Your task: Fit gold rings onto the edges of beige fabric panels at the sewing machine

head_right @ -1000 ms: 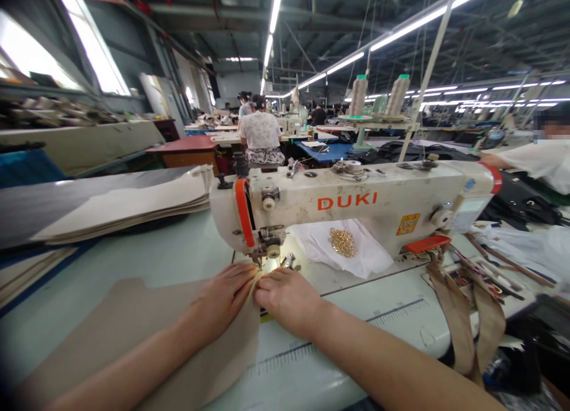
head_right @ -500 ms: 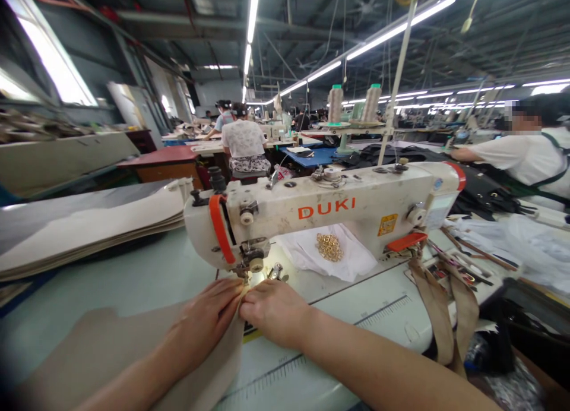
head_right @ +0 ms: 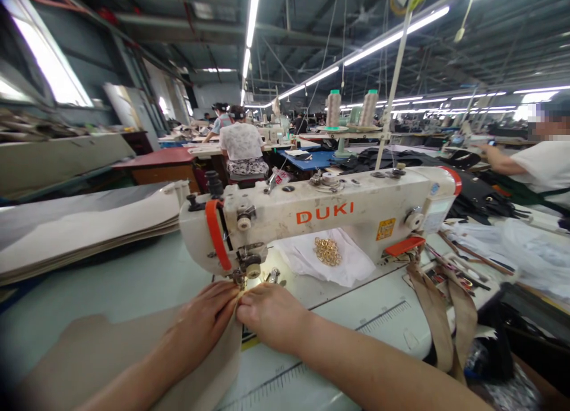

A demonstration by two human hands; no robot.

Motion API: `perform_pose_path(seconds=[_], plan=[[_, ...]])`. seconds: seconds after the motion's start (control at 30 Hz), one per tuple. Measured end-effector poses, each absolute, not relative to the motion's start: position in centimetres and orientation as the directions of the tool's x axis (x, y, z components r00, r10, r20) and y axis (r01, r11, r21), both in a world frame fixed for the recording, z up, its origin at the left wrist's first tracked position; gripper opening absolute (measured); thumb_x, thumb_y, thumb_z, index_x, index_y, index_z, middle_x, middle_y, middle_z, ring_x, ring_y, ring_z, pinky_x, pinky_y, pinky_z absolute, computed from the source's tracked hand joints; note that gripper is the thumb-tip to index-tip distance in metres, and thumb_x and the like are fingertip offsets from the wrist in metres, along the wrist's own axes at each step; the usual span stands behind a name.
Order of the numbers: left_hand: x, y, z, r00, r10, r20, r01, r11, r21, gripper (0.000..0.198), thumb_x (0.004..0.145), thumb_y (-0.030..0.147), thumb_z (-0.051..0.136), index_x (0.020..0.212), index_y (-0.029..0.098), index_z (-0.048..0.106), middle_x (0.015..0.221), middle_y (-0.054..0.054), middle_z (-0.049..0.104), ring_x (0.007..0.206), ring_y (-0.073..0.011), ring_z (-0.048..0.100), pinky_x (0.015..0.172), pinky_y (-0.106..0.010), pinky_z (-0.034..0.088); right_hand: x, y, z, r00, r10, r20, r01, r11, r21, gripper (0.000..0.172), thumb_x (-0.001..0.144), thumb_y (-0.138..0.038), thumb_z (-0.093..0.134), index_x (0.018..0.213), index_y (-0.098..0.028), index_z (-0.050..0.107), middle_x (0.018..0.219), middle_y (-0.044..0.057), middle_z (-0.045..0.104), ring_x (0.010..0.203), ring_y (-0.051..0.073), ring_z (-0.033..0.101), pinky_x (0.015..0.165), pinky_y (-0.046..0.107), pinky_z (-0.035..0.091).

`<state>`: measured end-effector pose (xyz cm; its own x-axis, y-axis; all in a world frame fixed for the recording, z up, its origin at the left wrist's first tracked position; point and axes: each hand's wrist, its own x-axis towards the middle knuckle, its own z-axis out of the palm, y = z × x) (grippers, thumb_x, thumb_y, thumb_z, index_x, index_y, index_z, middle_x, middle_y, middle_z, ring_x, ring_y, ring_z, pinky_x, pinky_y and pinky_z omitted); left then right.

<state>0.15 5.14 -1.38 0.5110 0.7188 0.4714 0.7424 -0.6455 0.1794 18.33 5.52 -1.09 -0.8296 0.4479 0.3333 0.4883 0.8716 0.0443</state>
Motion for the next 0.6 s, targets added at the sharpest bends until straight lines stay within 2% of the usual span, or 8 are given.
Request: perform_pose_path(seconds=[0.3, 0.6], plan=[[0.29, 4.98, -1.51, 0.499, 0.725, 0.474, 0.758, -0.631, 0.167, 0.023, 0.088, 0.018, 0.041, 0.089, 0.017, 0.064, 0.093, -0.008, 0.068, 0.091, -0.0214, 0.061, 0.083, -0.037, 0.052, 18.38, 5.46, -1.16, -0.835, 0.457, 0.308, 0.482, 0.876, 0.006, 0.008, 0.089, -0.017, 0.054, 0.091, -0.013, 0.061, 0.095, 0.006, 0.065, 0.093, 0.018, 0.057, 0.084, 0.028, 0.042], [0.41, 5.29, -1.56, 0.475, 0.760, 0.443, 0.774, -0.600, 0.201, 0.022, 0.088, 0.017, 0.042, 0.093, 0.016, 0.064, 0.097, -0.009, 0.068, 0.094, -0.0226, 0.060, 0.084, -0.039, 0.051, 18.50, 5.75, -1.50, -0.821, 0.456, 0.345, 0.463, 0.884, -0.066, 0.012, 0.090, -0.015, 0.052, 0.096, -0.013, 0.061, 0.099, 0.008, 0.065, 0.100, 0.018, 0.057, 0.091, 0.029, 0.042]])
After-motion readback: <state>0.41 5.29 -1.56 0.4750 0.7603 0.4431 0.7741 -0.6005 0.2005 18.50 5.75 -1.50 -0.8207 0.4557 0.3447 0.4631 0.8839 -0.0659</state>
